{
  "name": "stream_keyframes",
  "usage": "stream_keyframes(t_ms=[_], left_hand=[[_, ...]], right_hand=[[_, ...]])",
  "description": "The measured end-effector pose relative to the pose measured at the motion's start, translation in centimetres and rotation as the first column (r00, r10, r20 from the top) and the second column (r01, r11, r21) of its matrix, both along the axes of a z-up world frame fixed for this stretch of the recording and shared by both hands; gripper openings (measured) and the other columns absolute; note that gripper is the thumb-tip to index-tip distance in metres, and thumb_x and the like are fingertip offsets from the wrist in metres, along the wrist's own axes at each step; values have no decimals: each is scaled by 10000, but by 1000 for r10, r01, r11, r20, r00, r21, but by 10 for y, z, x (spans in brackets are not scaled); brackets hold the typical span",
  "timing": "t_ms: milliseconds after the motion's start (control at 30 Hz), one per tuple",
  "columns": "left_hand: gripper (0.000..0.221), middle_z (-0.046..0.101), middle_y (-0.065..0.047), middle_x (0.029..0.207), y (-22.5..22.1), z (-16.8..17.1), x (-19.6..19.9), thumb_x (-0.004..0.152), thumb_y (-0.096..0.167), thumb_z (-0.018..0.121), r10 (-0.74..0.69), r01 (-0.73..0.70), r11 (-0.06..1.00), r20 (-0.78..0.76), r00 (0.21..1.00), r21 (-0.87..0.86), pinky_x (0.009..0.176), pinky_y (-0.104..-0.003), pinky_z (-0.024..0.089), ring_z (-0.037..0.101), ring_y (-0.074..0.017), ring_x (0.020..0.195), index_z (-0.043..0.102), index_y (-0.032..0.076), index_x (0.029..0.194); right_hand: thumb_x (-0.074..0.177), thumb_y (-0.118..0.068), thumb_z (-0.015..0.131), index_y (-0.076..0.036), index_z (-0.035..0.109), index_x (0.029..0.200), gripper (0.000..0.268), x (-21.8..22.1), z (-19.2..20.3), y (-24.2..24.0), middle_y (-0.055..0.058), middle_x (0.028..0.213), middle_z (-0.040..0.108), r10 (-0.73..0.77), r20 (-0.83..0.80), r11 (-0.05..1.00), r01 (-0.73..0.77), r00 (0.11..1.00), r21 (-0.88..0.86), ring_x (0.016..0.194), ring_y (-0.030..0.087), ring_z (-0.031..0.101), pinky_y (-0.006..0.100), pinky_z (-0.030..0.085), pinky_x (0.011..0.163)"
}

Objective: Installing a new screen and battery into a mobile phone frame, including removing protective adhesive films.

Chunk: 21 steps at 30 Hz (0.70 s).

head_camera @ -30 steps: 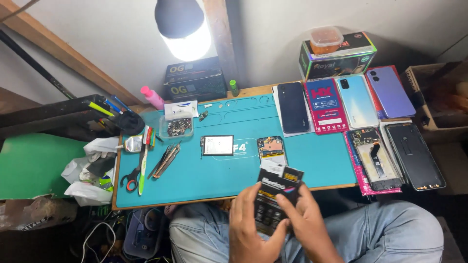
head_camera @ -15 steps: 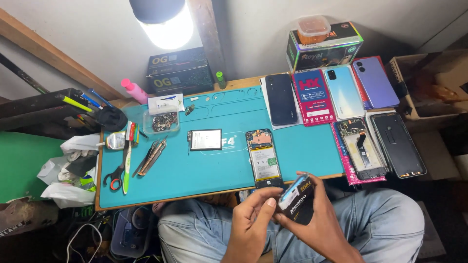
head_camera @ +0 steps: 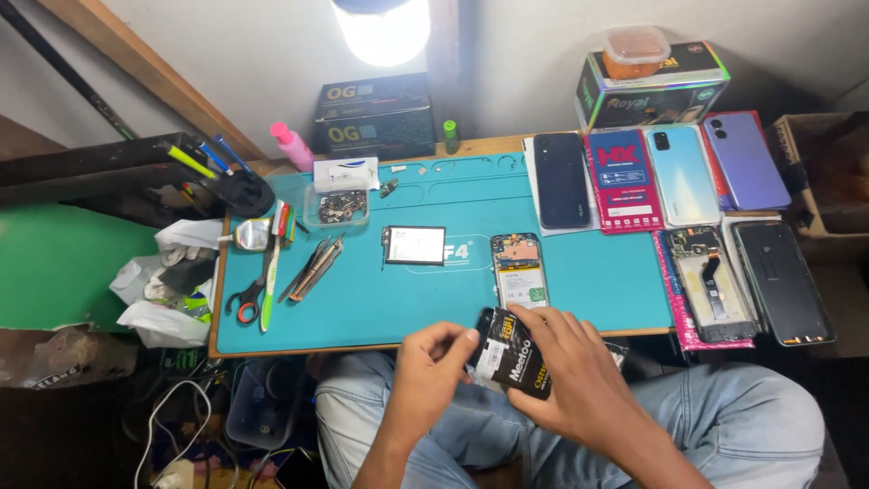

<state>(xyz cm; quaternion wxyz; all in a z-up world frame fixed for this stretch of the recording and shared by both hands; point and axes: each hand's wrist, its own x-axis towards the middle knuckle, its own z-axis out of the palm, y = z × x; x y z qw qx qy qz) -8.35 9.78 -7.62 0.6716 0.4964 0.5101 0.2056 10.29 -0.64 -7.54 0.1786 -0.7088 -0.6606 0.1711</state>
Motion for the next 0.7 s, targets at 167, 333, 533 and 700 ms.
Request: stream_keyframes(t_ms=[167,333,533,700], left_hand=[[243,688,-37,690,31,-6,-36,1069,260,652,243,-232,966,-97,965,114,510,-275,510,707,-175,505,756,49,1010],[283,639,-31,590,55,-21,-63,1074,269,622,369,-324,901,-118,922,288,520,-301,526,625,-166,414,769,27,1084],[289,693,-76,616,75,-35,-81,1088,270,585,440,-380,874,-164,883,303,589,-316,587,745,-212,499,740,32,1144],[269,740,-69,617,79,-29,-82,1082,272,601,388,-307,906,-284,877,292,587,-322,588,765,-172,571,775,68,1089]], right_hand=[[772,-437,851,-185,443,1617,972,-10,-1,30,87,1303,624,27,37,999,-26,999,-26,1145,309,612,446,492,901],[785,-471,847,-191,429,1630,984,-14,-9,50,73,1303,621,61,99,993,-51,993,-102,1124,301,614,442,494,897],[747,-468,877,-215,425,1621,1016,-6,-11,50,74,1320,622,17,140,990,3,990,-142,1194,304,602,466,507,930],[797,-521,819,-222,412,1641,983,2,-9,43,69,1297,613,-42,141,982,67,989,-174,1153,273,603,458,500,997]])
